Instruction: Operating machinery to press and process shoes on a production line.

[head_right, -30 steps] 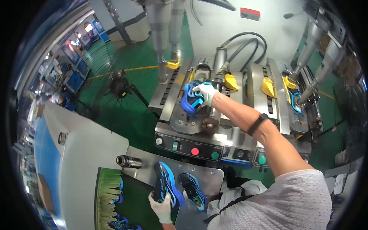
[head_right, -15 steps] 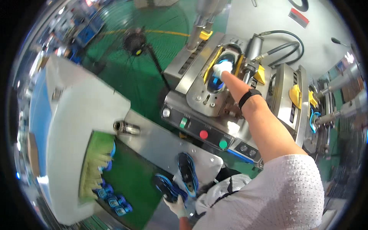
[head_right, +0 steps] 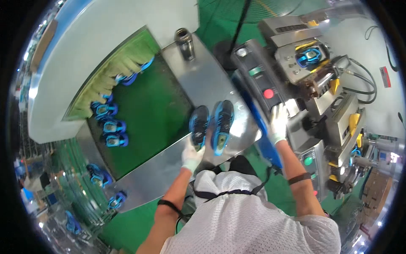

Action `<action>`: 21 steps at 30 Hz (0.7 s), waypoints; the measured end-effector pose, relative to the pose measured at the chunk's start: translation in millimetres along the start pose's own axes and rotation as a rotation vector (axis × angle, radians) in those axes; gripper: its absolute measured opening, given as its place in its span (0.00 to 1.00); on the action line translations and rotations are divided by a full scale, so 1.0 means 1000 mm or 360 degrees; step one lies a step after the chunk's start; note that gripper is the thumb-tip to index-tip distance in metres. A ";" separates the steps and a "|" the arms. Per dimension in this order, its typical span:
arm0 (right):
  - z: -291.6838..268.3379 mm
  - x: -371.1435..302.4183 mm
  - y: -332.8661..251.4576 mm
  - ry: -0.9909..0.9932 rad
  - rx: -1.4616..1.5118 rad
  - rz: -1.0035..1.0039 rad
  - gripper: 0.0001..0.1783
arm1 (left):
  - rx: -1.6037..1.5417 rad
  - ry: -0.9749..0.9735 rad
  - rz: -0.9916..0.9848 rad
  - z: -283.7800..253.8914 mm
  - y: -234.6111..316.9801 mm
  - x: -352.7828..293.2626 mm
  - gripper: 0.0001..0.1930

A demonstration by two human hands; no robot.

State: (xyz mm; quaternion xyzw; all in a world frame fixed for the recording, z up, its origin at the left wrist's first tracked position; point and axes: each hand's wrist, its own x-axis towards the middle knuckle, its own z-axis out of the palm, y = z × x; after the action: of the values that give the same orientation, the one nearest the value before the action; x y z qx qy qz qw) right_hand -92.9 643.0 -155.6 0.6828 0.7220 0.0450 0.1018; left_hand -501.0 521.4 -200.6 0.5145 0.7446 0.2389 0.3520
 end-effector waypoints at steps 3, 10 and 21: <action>-0.029 -0.009 -0.055 0.0234 0.0280 0.0095 0.56 | -0.0208 -0.0277 -0.0104 0.000 -0.009 0.004 0.54; 0.024 -0.084 -0.281 -0.0291 0.1688 0.1223 0.41 | -0.0296 -0.0361 0.0149 0.007 -0.023 0.011 0.51; -0.081 -0.180 -0.228 -0.0067 0.3726 0.1646 0.33 | -0.0154 -0.0493 0.0784 -0.033 -0.015 0.045 0.25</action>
State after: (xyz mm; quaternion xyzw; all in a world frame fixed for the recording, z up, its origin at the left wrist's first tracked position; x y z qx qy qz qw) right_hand -324.4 455.2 -107.8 0.5653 -0.0194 -0.5911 -0.5751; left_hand -545.5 558.4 -203.0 0.6926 0.5224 0.2709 0.4171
